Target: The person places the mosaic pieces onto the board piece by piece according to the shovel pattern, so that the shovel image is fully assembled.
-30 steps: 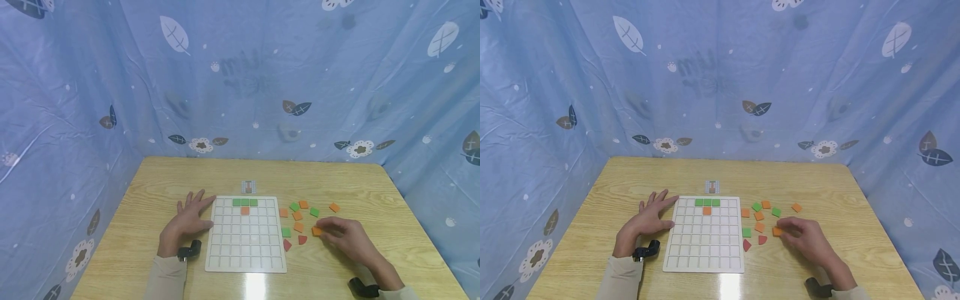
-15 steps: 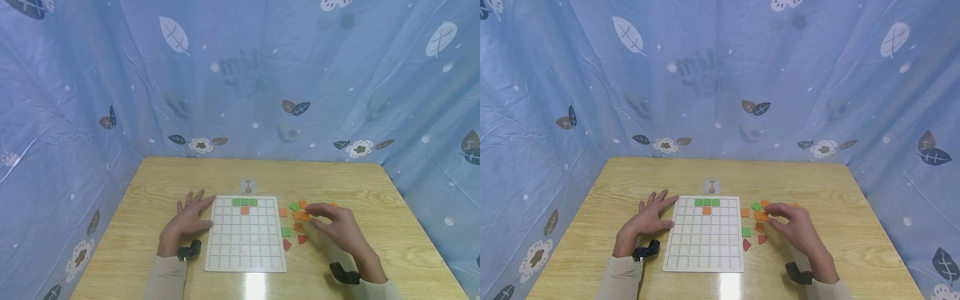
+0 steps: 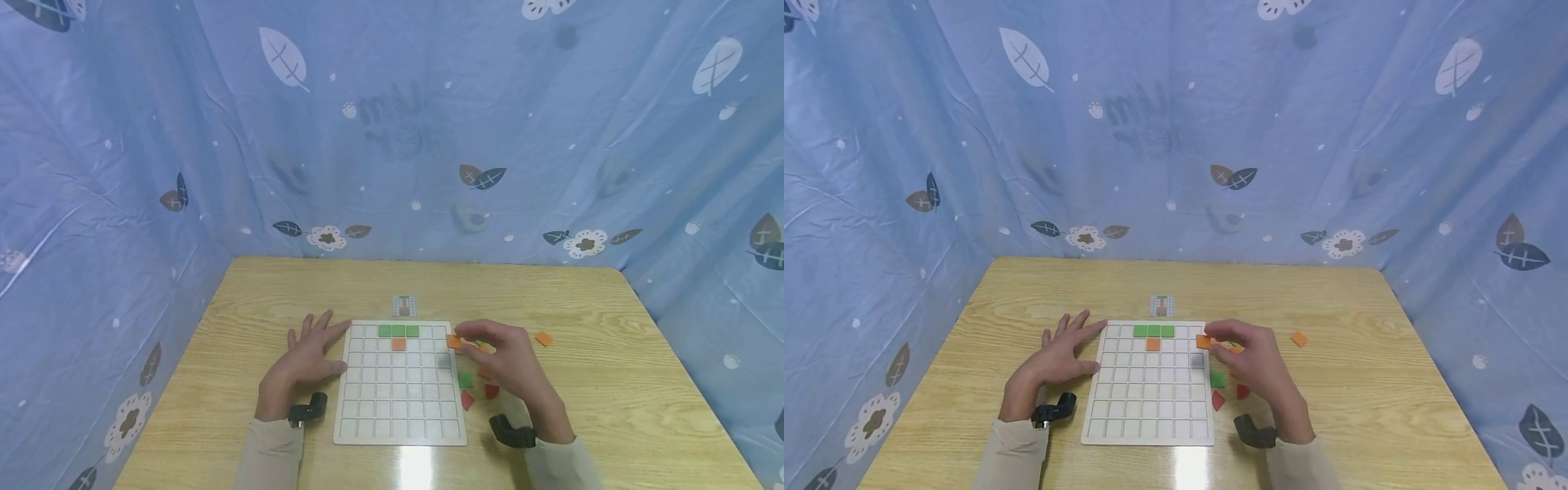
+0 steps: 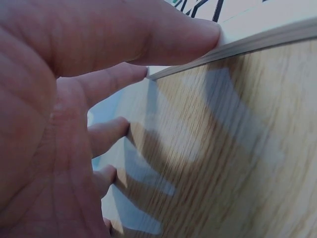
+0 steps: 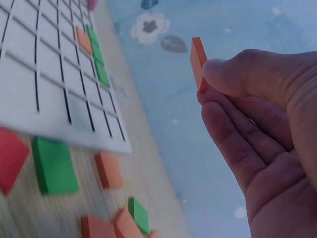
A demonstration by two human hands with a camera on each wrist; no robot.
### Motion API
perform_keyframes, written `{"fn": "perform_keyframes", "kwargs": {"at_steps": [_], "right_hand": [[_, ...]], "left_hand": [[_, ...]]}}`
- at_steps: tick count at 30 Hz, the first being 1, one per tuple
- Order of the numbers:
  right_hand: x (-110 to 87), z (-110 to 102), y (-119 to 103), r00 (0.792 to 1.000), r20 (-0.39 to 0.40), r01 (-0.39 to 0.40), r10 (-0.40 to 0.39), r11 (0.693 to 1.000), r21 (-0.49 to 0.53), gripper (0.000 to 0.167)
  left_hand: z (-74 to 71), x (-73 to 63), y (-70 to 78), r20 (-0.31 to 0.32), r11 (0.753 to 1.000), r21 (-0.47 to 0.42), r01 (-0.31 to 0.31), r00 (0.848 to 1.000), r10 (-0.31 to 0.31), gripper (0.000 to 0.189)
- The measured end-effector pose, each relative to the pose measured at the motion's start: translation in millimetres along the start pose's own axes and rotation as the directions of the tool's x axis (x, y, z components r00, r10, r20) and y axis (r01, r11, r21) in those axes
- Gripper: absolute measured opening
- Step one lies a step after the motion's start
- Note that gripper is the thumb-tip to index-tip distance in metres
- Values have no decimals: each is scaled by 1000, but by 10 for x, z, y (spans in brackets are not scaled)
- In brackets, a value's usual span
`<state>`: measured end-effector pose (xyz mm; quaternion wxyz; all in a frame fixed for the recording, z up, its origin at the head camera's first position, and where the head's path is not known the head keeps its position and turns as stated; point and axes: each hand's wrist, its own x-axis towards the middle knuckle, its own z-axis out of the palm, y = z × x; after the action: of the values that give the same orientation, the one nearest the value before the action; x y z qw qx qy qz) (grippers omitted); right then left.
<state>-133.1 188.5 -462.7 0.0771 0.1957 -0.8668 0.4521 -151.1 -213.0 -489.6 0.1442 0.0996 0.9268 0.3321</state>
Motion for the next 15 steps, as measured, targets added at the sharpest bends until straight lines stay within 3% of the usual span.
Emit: {"fn": "perform_keyframes", "kwargs": {"at_steps": [15], "right_hand": [[228,257,-112,999,19,41,-42,998,53,30]], "left_hand": [[-2,-2,-8,3,1000,3,-3,1000,3,88]]}}
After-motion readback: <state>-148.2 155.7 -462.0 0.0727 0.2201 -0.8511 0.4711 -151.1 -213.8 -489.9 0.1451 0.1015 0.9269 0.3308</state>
